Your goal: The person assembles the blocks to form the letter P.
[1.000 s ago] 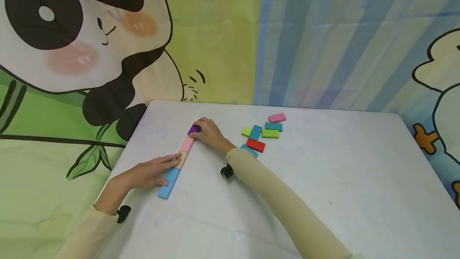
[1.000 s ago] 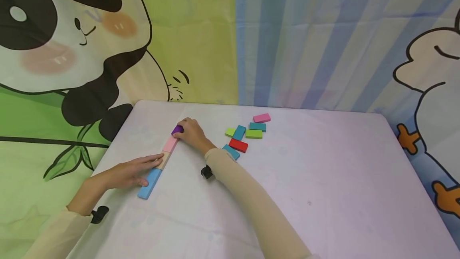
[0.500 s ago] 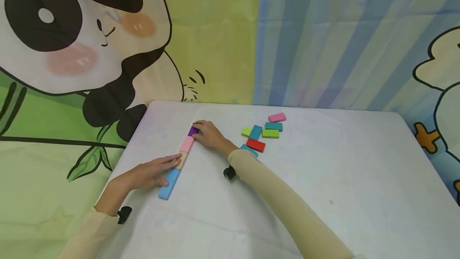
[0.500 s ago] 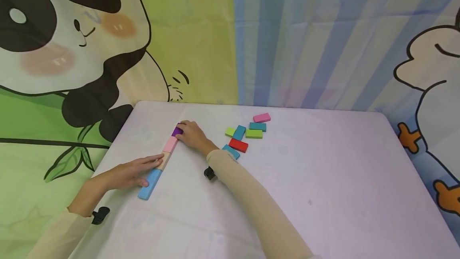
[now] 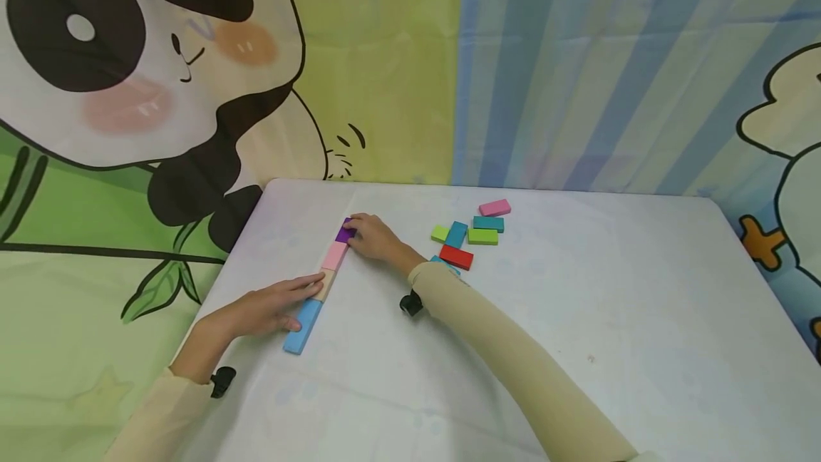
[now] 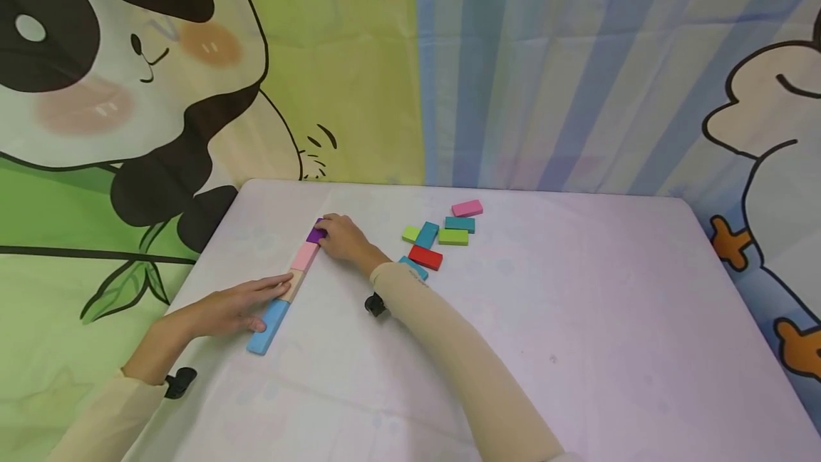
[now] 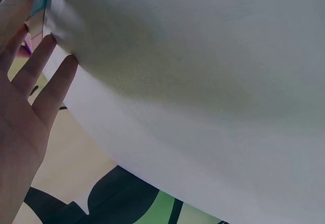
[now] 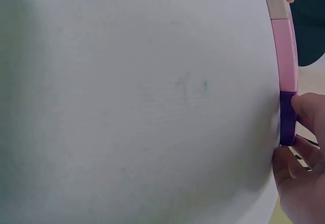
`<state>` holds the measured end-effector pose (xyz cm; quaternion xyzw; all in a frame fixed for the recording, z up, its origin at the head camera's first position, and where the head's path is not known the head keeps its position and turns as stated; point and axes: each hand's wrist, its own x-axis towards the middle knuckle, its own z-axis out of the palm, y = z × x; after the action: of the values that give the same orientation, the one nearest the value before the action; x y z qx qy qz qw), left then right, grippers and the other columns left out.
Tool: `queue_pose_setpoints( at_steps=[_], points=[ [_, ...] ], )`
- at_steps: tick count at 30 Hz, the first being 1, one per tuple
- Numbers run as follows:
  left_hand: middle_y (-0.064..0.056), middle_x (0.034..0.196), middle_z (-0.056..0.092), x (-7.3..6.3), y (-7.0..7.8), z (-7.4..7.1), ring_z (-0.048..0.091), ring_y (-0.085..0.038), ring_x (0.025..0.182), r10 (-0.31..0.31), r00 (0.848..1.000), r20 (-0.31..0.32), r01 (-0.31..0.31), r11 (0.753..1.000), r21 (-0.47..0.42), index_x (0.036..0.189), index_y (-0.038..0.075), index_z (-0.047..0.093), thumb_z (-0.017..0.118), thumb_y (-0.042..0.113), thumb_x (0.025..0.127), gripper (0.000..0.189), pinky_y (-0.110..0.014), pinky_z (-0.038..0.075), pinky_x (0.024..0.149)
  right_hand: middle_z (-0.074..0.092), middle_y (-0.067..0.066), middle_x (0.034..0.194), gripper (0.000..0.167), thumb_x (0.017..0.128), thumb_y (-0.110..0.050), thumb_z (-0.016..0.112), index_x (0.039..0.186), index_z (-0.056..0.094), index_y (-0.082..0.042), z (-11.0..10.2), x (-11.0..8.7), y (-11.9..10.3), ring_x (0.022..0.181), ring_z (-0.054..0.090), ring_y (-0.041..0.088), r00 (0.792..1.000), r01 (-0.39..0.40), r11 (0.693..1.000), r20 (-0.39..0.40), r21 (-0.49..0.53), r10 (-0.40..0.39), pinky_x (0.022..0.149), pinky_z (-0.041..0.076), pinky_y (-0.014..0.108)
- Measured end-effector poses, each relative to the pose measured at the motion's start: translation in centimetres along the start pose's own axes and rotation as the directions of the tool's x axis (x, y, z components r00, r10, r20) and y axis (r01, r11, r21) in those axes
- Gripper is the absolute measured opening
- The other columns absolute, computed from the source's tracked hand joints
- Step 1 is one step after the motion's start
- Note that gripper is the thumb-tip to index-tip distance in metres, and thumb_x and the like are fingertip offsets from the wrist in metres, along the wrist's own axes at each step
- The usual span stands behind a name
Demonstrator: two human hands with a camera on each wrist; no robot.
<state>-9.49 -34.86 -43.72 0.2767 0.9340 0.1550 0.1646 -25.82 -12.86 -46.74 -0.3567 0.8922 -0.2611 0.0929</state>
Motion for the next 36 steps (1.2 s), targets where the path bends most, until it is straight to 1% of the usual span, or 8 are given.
queue_pose_setpoints(
  at_steps=[7, 14, 17, 20, 24, 28, 32, 36],
  points=[
    [-0.011, 0.159, 0.028, 0.5, -0.3, 0.5, 0.034, -0.038, 0.142, 0.006, 1.0, -0.007, -0.006, 1.0, -0.002, 0.149, 0.005, 0.035, 0.068, 0.039, 0.083, 0.081, -0.053, 0.043, 0.104, 0.045, 0.012, 0.151, 0.042, 0.097, -0.021, 0.059, 0.137, 0.055, -0.01, 0.2, -0.5, 0.5, 0.138, 0.044, 0.029, 0.999, 0.026, 0.999, -0.019, -0.034, -0.027, 0.116, 0.035, 0.036],
    [-0.011, 0.158, 0.031, 0.6, -0.2, 0.8, 0.038, -0.04, 0.139, 0.049, 0.998, -0.038, -0.048, 0.999, 0.025, 0.148, 0.004, 0.037, 0.066, 0.043, 0.085, 0.08, -0.054, 0.046, 0.1, 0.039, 0.013, 0.154, 0.045, 0.098, -0.023, 0.058, 0.141, 0.051, -0.011, 0.4, -1.0, 0.9, 0.14, 0.042, 0.029, 0.999, 0.04, 0.996, 0.005, -0.079, -0.04, 0.117, 0.033, 0.035],
    [-0.01, 0.158, 0.032, 0.7, -0.1, 0.9, 0.038, -0.04, 0.138, 0.051, 0.998, -0.04, -0.05, 0.998, 0.028, 0.148, 0.004, 0.037, 0.066, 0.042, 0.085, 0.079, -0.053, 0.045, 0.101, 0.029, 0.014, 0.159, 0.051, 0.099, -0.021, 0.056, 0.147, 0.043, -0.015, -0.5, -1.9, 0.7, 0.143, 0.038, 0.03, 0.999, 0.035, 0.996, 0.043, -0.077, -0.032, 0.117, 0.034, 0.037],
    [-0.012, 0.158, 0.031, 0.9, 0.1, 1.0, 0.036, -0.04, 0.139, 0.038, 0.999, -0.025, -0.038, 0.999, 0.015, 0.148, 0.004, 0.036, 0.067, 0.04, 0.084, 0.08, -0.054, 0.043, 0.103, 0.022, 0.013, 0.162, 0.056, 0.099, -0.022, 0.054, 0.151, 0.035, -0.019, -2.6, -3.6, 1.0, 0.146, 0.033, 0.03, 0.996, 0.047, 0.995, 0.073, -0.083, -0.041, 0.117, 0.033, 0.039],
    [-0.011, 0.16, 0.028, 1.0, 0.2, 0.9, 0.032, -0.039, 0.142, -0.01, 1.0, 0.011, 0.01, 1.0, -0.008, 0.15, 0.007, 0.033, 0.068, 0.04, 0.084, 0.082, -0.054, 0.042, 0.105, 0.031, 0.012, 0.159, 0.055, 0.098, -0.025, 0.057, 0.149, 0.039, -0.016, -6.4, -7.0, 3.6, 0.144, 0.035, 0.03, 0.996, 0.089, 0.984, 0.04, -0.157, -0.084, 0.116, 0.034, 0.043],
    [-0.009, 0.161, 0.026, 0.6, 0.0, 0.6, 0.031, -0.038, 0.144, -0.043, 0.999, 0.025, 0.043, 0.999, -0.007, 0.151, 0.008, 0.032, 0.067, 0.042, 0.084, 0.082, -0.053, 0.042, 0.105, 0.043, 0.014, 0.15, 0.057, 0.094, -0.023, 0.064, 0.145, 0.043, -0.01, -9.3, -10.5, 7.5, 0.137, 0.043, 0.032, 0.999, 0.0, 0.987, -0.049, -0.163, -0.008, 0.111, 0.04, 0.046],
    [-0.007, 0.16, 0.028, 0.2, -0.3, 0.5, 0.033, -0.038, 0.142, -0.028, 1.0, -0.004, 0.028, 1.0, 0.013, 0.15, 0.009, 0.034, 0.067, 0.043, 0.084, 0.081, -0.052, 0.045, 0.103, 0.048, 0.015, 0.144, 0.05, 0.093, -0.026, 0.066, 0.136, 0.053, -0.006, -10.0, -12.7, 10.6, 0.132, 0.048, 0.032, 0.993, -0.109, 0.983, -0.057, -0.151, 0.101, 0.106, 0.046, 0.045],
    [-0.009, 0.159, 0.031, 0.3, -0.6, 0.8, 0.036, -0.037, 0.141, 0.021, 0.999, -0.042, -0.019, 0.999, 0.027, 0.149, 0.007, 0.037, 0.066, 0.044, 0.084, 0.08, -0.05, 0.046, 0.102, 0.061, 0.014, 0.131, 0.035, 0.093, -0.03, 0.066, 0.117, 0.068, -0.005, -9.9, -13.5, 12.1, 0.118, 0.059, 0.028, 0.994, -0.109, 0.973, -0.034, -0.201, 0.105, 0.096, 0.053, 0.041]
  ],
)
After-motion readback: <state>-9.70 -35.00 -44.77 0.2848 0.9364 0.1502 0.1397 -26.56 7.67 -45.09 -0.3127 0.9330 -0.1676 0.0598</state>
